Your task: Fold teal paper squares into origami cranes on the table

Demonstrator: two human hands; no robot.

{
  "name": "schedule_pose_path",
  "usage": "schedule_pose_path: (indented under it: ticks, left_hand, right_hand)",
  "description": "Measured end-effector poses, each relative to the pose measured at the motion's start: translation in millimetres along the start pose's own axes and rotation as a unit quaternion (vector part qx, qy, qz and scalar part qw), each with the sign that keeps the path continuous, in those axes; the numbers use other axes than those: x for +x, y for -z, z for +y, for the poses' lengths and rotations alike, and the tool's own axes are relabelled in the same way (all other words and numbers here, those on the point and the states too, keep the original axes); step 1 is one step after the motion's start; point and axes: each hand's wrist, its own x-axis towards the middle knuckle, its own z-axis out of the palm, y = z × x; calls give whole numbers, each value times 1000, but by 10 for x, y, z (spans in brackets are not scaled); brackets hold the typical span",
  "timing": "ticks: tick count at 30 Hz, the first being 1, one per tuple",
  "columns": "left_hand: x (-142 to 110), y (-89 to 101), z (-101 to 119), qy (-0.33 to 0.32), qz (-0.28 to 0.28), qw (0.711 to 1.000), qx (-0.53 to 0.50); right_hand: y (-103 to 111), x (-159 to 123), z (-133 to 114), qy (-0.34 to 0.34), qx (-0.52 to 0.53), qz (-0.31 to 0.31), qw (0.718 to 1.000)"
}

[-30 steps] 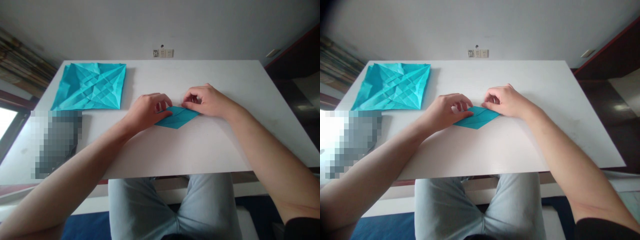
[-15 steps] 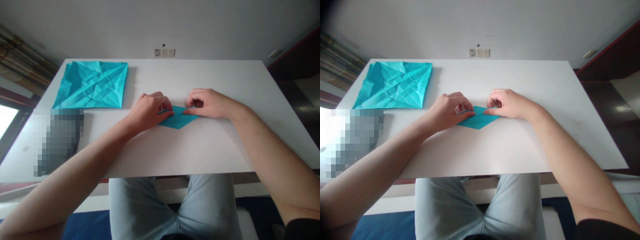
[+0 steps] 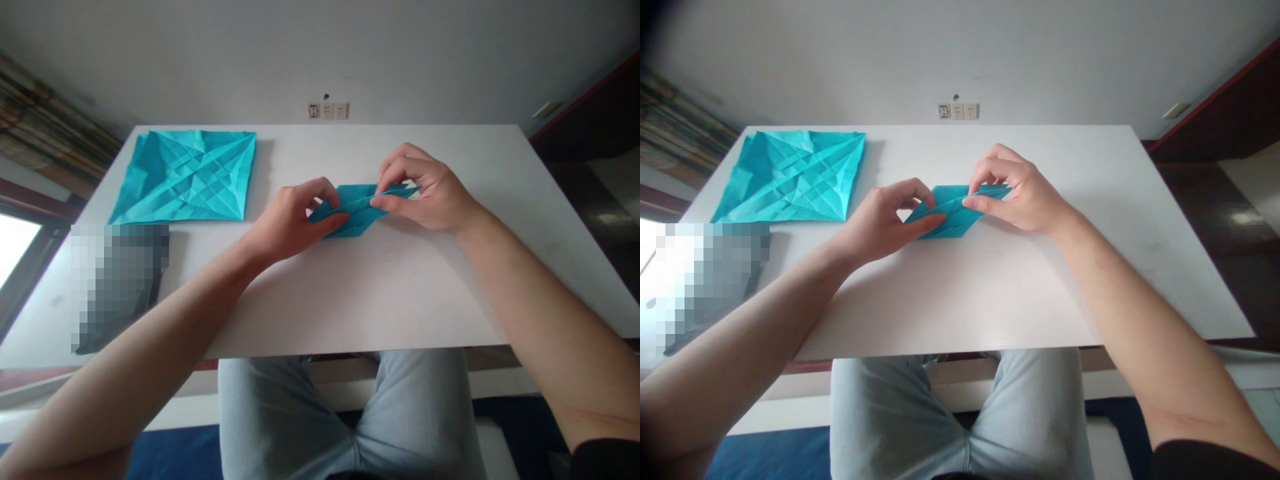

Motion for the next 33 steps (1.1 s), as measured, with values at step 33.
schedule_pose_path:
  ticks: [33]
  left_hand:
    - [-41,-24,44,-128,19,967,218]
  right_hand:
    - [-152,-75,32,129,-239,-36,962]
